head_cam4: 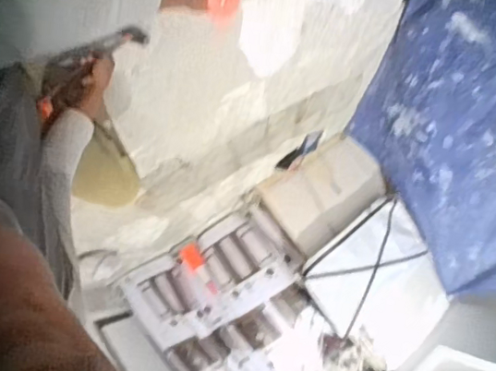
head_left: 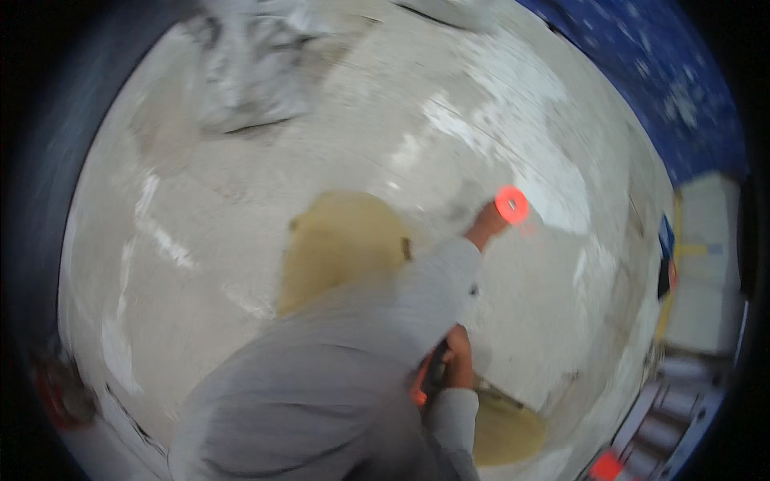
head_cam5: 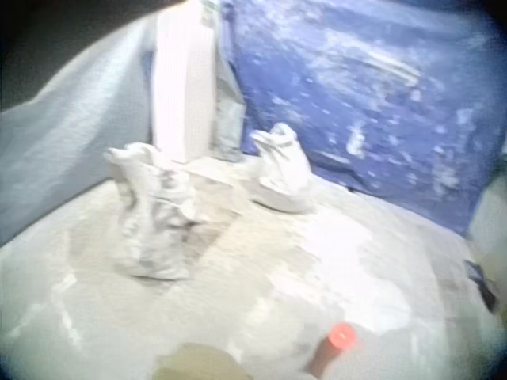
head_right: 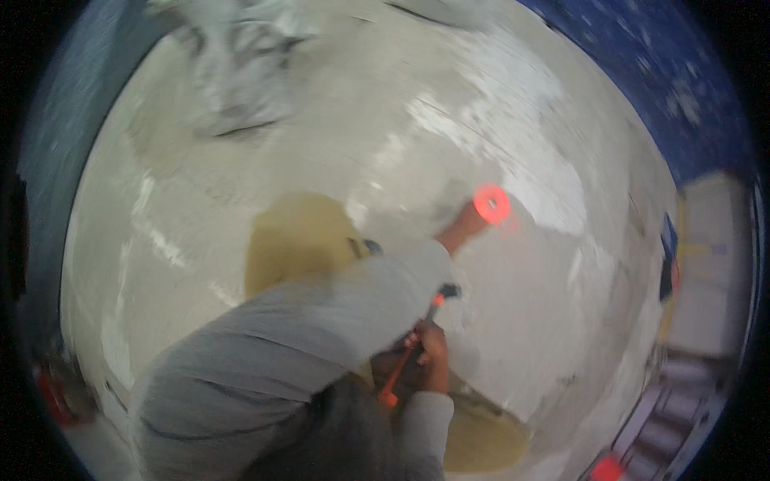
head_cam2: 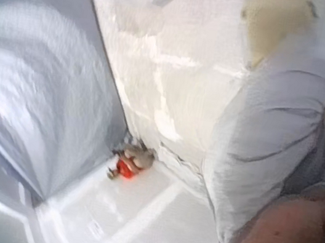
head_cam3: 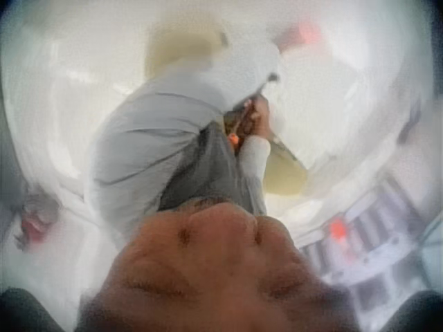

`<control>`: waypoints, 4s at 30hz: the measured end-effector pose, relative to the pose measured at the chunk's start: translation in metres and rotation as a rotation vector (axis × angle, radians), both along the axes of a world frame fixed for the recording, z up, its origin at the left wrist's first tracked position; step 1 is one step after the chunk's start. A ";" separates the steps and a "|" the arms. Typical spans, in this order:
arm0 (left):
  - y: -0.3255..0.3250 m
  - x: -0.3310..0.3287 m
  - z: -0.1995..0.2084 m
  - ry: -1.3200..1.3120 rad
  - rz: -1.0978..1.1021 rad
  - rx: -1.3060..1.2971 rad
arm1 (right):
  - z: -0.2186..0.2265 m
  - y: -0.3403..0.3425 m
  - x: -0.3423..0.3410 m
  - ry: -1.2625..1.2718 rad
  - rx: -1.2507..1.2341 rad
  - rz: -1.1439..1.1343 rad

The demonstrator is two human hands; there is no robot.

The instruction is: The person repeatedly strikes a chisel with a hammer to chip away at a concrete floor surface.

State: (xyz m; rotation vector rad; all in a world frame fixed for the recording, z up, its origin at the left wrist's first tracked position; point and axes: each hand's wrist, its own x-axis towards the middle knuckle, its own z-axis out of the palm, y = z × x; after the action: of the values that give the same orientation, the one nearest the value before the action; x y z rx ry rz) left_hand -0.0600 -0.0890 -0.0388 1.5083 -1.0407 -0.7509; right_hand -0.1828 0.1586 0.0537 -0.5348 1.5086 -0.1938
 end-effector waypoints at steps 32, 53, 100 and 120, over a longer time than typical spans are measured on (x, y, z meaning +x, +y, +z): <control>-0.004 0.042 0.072 -0.083 -0.508 0.179 | 0.153 -0.055 -0.004 -0.115 -0.702 -0.347; -0.013 0.022 0.062 -0.171 -0.633 0.000 | 0.113 -0.101 -0.014 0.304 -0.619 -0.039; -0.018 0.018 0.039 -0.203 -0.624 0.090 | 0.223 -0.061 -0.019 -0.018 -0.867 -0.315; -0.027 0.006 0.024 -0.208 -0.631 0.027 | 0.103 -0.110 -0.015 0.307 -0.669 0.130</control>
State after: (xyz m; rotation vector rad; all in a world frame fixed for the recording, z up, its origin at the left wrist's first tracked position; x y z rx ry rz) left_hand -0.0537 -0.1162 -0.0153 1.2987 -1.7064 -1.0542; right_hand -0.1979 0.0486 0.1562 -1.2364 1.6882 -0.5427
